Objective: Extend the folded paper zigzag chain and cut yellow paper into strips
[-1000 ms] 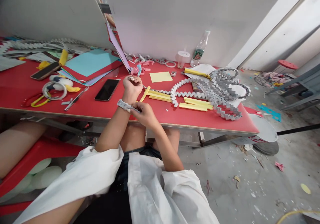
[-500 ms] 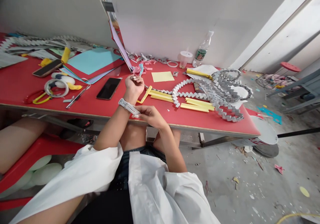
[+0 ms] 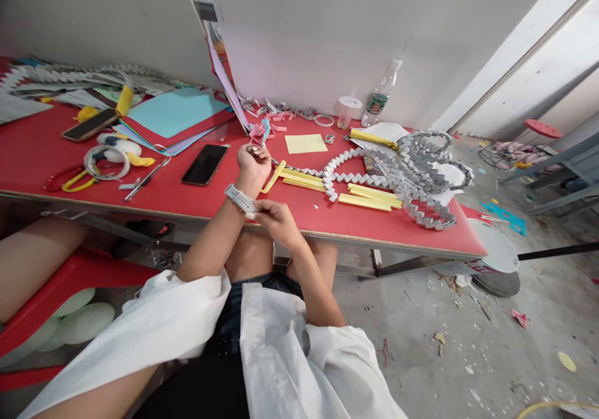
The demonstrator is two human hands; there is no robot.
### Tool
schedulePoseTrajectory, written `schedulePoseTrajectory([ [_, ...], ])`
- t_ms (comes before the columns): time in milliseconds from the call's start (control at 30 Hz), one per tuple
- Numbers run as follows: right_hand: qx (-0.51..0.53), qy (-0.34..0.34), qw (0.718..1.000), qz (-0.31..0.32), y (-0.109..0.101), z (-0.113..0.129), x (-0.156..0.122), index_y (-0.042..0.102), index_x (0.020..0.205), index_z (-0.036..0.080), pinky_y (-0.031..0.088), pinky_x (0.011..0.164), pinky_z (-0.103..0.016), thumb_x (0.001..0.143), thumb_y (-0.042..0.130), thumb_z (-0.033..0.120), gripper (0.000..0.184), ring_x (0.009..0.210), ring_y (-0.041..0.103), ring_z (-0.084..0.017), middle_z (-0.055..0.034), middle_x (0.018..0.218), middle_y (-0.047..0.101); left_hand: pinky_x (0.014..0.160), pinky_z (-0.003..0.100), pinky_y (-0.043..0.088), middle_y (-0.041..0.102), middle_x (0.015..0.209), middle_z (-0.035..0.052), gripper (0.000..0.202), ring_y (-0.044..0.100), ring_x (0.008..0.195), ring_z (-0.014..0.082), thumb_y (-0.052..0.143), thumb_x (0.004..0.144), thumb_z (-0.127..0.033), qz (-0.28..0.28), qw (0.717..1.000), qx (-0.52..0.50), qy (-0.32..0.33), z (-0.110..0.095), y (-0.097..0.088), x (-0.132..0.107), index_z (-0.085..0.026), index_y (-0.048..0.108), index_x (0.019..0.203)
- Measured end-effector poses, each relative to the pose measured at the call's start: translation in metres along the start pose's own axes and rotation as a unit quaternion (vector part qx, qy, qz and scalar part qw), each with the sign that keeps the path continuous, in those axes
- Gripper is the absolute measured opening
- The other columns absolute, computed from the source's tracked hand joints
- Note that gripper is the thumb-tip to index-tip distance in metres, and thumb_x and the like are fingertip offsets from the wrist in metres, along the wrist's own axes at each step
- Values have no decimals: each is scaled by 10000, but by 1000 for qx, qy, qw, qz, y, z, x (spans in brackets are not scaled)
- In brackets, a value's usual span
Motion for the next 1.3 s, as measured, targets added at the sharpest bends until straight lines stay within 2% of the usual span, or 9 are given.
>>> schedulePoseTrajectory([
  [267, 1, -24, 997, -67, -2, -7, -1, 727, 1024, 236, 483, 818, -304, 789, 671, 363, 274, 853, 614, -186, -15, 885, 706, 421, 175, 283, 252, 418, -72, 351, 283, 341, 38, 287, 912, -123, -50, 996, -69, -38, -1, 3, -10, -191, 237, 572],
  [467, -22, -62, 988, -137, -6, -8, 0, 697, 980, 208, 441, 657, -249, 881, 553, 391, 253, 631, 486, -112, 13, 711, 592, 406, 150, 268, 267, 415, -80, 326, 289, 323, 27, 300, 892, -108, -67, 988, -122, -63, -4, 8, -22, -187, 247, 580],
  [600, -10, -70, 975, -212, -8, -10, 2, 571, 895, 215, 386, 558, -210, 889, 522, 473, 263, 591, 410, -91, 15, 759, 530, 399, 150, 262, 276, 418, -83, 322, 290, 320, 27, 324, 897, -127, -67, 985, -143, -69, 0, 11, -27, -188, 267, 586],
  [700, -8, -68, 969, -237, -8, -10, 3, 520, 939, 226, 352, 517, -200, 906, 469, 530, 310, 560, 367, -87, 28, 729, 458, 395, 146, 253, 276, 424, -87, 328, 285, 318, 21, 339, 908, -140, -66, 983, -152, -73, 3, 14, -29, -187, 276, 590],
  [800, -24, -60, 972, -227, -7, -5, 1, 534, 1078, 231, 325, 475, -211, 929, 411, 556, 378, 504, 319, -94, 51, 641, 382, 388, 145, 250, 272, 426, -88, 336, 275, 314, 18, 340, 916, -145, -69, 982, -160, -75, 2, 15, -31, -189, 272, 589],
  [900, -36, -60, 980, -187, -4, 2, -3, 530, 1204, 230, 355, 491, -226, 955, 341, 556, 451, 493, 354, -105, 52, 594, 394, 380, 148, 254, 276, 423, -83, 337, 275, 313, 21, 320, 916, -133, -74, 980, -169, -70, -3, 15, -32, -193, 264, 589],
  [1100, 20, -33, 992, -121, -5, 1, -4, 627, 1151, 196, 437, 600, -253, 967, 302, 541, 508, 585, 469, -120, 8, 644, 506, 372, 150, 259, 281, 422, -79, 341, 279, 319, 25, 338, 910, -125, -86, 979, -176, -56, -13, 9, -31, -196, 250, 588],
  [1233, 41, -16, 997, -59, -3, -5, -1, 646, 1084, 206, 482, 693, -280, 854, 554, 532, 409, 703, 568, -146, -15, 750, 617, 366, 154, 257, 279, 421, -76, 334, 282, 318, 29, 347, 897, -118, -89, 979, -179, -47, -18, 5, -28, -195, 264, 583],
  [1300, 3, -28, 996, -83, -4, -6, -1, 656, 930, 198, 478, 680, -277, 773, 664, 510, 349, 706, 574, -149, -17, 750, 633, 362, 157, 256, 277, 420, -74, 330, 282, 315, 31, 348, 888, -115, -89, 979, -181, -43, -20, 5, -27, -195, 265, 579],
])
Point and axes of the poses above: each hand's wrist, its own x-axis towards the middle knuckle, its own y-axis out of the palm, z = x × y, the point moved 5 cm from there along x, towards the middle knuckle
